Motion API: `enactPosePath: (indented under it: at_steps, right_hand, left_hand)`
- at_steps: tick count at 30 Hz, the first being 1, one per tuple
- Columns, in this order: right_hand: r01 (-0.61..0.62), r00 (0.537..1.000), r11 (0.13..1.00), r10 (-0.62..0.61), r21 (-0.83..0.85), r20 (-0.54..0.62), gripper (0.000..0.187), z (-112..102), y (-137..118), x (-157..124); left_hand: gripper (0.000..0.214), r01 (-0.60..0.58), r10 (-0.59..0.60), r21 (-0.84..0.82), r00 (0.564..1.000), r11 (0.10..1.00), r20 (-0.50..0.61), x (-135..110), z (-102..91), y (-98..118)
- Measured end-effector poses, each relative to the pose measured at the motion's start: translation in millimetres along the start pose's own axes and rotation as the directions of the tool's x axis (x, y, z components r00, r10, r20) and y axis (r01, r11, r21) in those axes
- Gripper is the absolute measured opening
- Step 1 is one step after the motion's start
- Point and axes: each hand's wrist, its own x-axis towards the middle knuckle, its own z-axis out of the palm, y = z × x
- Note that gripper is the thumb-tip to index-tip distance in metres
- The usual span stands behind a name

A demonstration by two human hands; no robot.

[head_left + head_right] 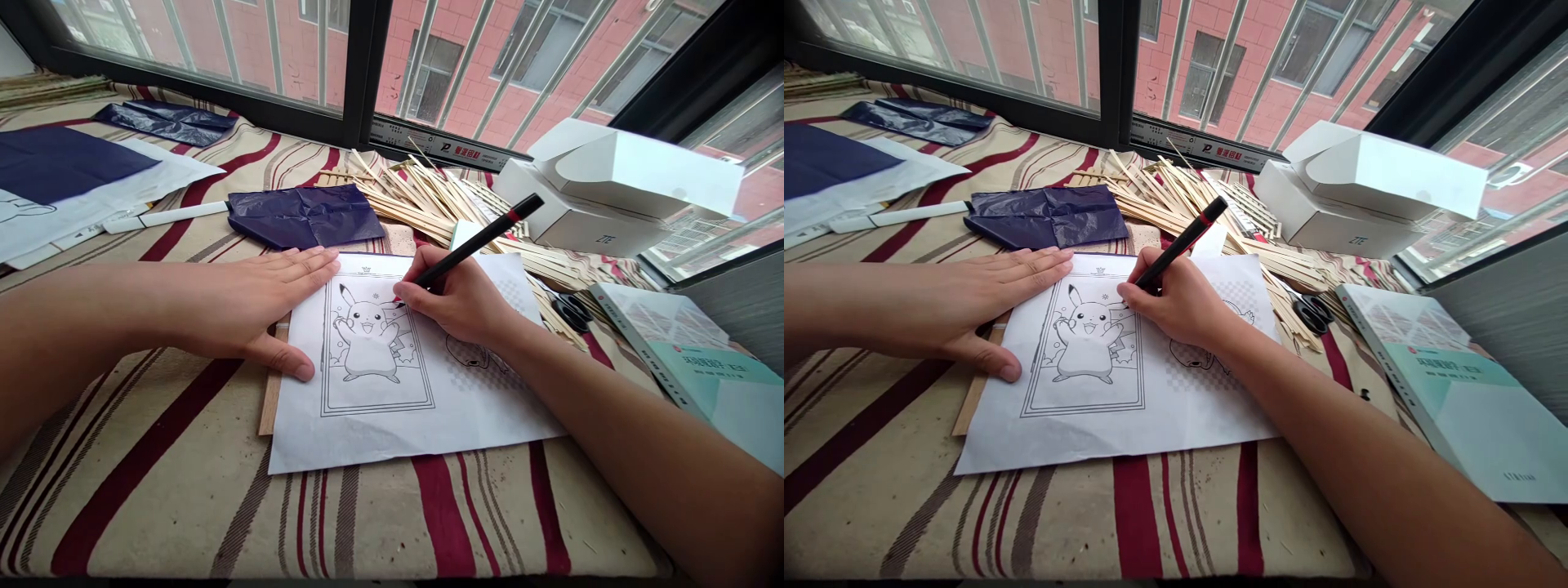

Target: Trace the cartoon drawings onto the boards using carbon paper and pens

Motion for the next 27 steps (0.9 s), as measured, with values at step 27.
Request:
enactPosePath:
  at_steps: [27]
  right_hand:
    - [-0.042, 0.999, 0.998, 0.042, -0.047, -0.001, 0.02, -4.8, -2.7, 1.2]
  left_hand:
    - [0.135, -0.047, 0.046, -0.006, 0.997, 0.999, -0.067, 1.8, 6.7, -7.3]
